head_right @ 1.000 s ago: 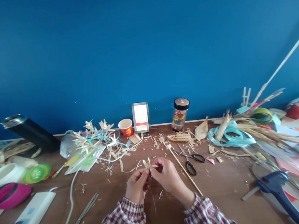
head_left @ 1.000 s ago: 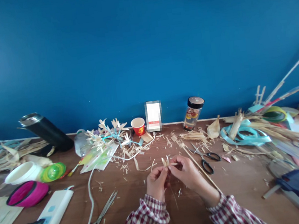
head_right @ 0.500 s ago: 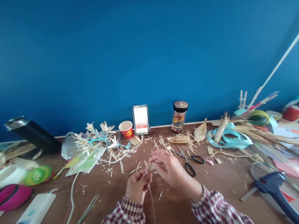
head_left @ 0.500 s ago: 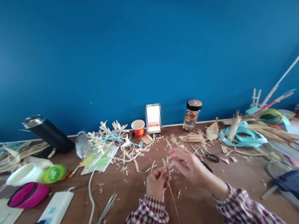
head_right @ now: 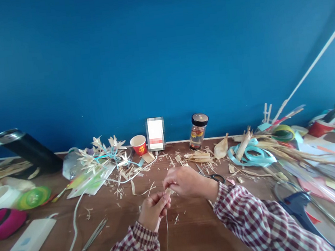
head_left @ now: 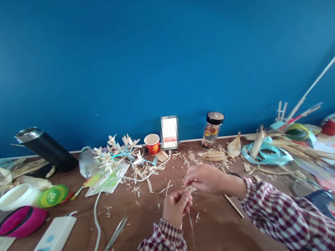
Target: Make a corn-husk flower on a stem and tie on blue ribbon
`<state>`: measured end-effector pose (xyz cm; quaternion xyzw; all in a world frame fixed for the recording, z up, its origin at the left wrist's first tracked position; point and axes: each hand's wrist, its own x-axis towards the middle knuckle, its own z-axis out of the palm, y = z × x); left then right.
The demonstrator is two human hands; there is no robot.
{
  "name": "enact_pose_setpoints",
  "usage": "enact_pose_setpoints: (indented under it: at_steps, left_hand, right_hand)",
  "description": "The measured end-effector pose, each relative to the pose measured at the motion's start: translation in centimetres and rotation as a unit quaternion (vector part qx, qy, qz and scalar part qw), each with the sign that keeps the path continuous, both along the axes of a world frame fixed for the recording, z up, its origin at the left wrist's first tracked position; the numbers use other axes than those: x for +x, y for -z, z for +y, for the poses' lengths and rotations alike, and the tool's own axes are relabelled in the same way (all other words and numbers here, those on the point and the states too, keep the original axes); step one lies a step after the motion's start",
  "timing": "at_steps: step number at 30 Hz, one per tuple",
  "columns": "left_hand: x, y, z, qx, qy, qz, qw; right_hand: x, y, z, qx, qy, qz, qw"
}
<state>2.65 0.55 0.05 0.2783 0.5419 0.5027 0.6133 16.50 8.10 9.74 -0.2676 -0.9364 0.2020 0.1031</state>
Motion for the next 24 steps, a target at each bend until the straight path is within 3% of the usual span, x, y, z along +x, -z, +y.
enact_pose_setpoints:
  at_steps: [24]
  left_hand:
    - [0.31, -0.42, -0.16, -0.004, -0.023, -0.024, 0.999]
  right_hand:
    - [-0.63, 0.19, 0.46, 0.017, -0.057, -0.050, 0.997]
